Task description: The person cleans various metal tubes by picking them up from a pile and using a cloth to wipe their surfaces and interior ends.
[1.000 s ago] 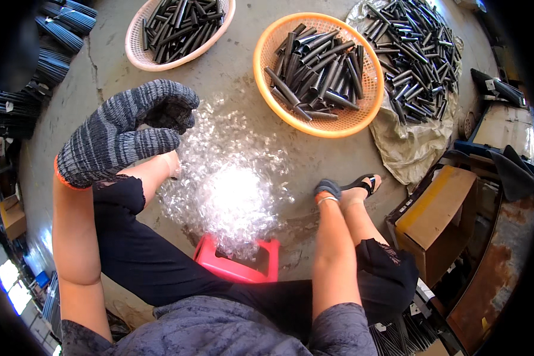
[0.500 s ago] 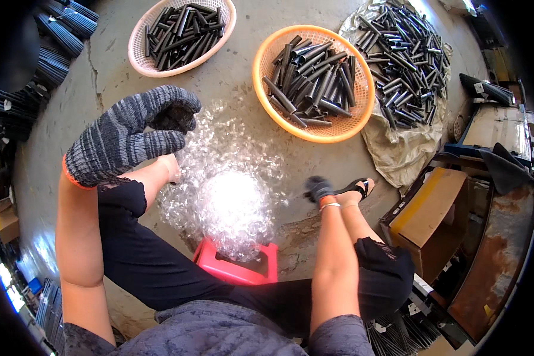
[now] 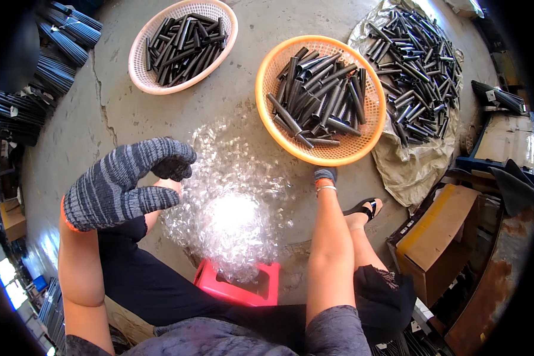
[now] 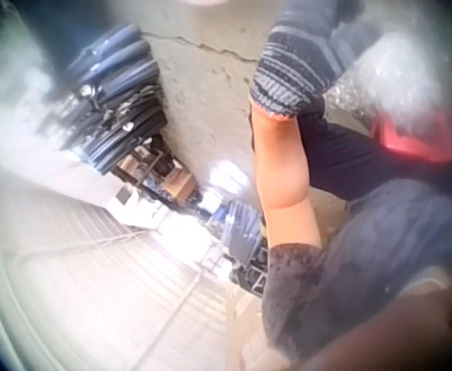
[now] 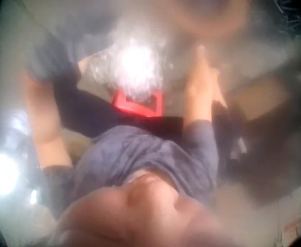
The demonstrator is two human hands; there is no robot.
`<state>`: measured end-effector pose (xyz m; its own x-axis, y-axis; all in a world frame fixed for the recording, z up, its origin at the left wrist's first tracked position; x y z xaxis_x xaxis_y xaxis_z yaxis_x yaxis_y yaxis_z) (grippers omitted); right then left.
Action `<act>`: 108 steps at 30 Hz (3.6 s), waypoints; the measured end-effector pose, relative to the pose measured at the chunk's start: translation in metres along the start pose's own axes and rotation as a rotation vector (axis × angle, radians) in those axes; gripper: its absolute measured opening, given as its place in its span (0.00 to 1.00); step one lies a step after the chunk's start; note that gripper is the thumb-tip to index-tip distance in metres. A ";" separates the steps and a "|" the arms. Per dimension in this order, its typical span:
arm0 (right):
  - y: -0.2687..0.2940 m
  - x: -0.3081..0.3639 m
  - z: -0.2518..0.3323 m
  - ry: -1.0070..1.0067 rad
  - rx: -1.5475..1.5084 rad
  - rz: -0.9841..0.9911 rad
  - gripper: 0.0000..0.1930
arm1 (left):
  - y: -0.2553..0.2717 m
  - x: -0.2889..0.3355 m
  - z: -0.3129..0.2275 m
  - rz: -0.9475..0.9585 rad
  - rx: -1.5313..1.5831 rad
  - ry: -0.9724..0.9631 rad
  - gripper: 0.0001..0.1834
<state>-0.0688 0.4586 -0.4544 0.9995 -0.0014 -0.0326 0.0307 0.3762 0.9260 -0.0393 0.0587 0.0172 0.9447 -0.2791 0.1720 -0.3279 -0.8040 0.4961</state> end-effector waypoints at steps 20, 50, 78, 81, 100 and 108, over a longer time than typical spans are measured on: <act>0.160 0.016 0.214 0.675 -0.194 0.610 0.18 | -0.004 0.001 -0.006 -0.078 -0.030 -0.020 0.20; 0.084 -0.093 -0.006 -0.873 -0.994 -0.206 0.15 | -0.012 -0.011 -0.002 0.032 0.020 0.096 0.25; 0.285 0.031 0.332 0.543 -0.707 -0.104 0.14 | -0.017 -0.014 0.019 -0.336 -0.054 -0.093 0.19; 0.322 0.060 0.352 0.606 -0.708 -0.033 0.11 | -0.030 -0.013 0.016 -0.208 0.526 0.060 0.17; 0.356 0.058 0.301 -0.128 -1.044 0.337 0.12 | -0.078 -0.004 -0.019 -0.025 -0.316 -0.489 0.12; 0.348 0.056 0.290 -0.074 -0.968 0.338 0.06 | -0.089 -0.011 -0.015 0.102 -0.145 -0.398 0.15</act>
<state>0.0011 0.3209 -0.0247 0.9533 0.1991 0.2271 -0.2423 0.9531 0.1815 -0.0203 0.1410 -0.0158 0.8247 -0.5565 -0.1007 -0.3892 -0.6876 0.6130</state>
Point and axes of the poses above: each hand's wrist, its own x-axis away from the middle knuckle, its own y-axis out of the back of the hand, z = x × y, the point moved 3 cm from there along -x, towards the middle knuckle, and after that the axes turned 15 degrees about -z, right-handed, at the moved point
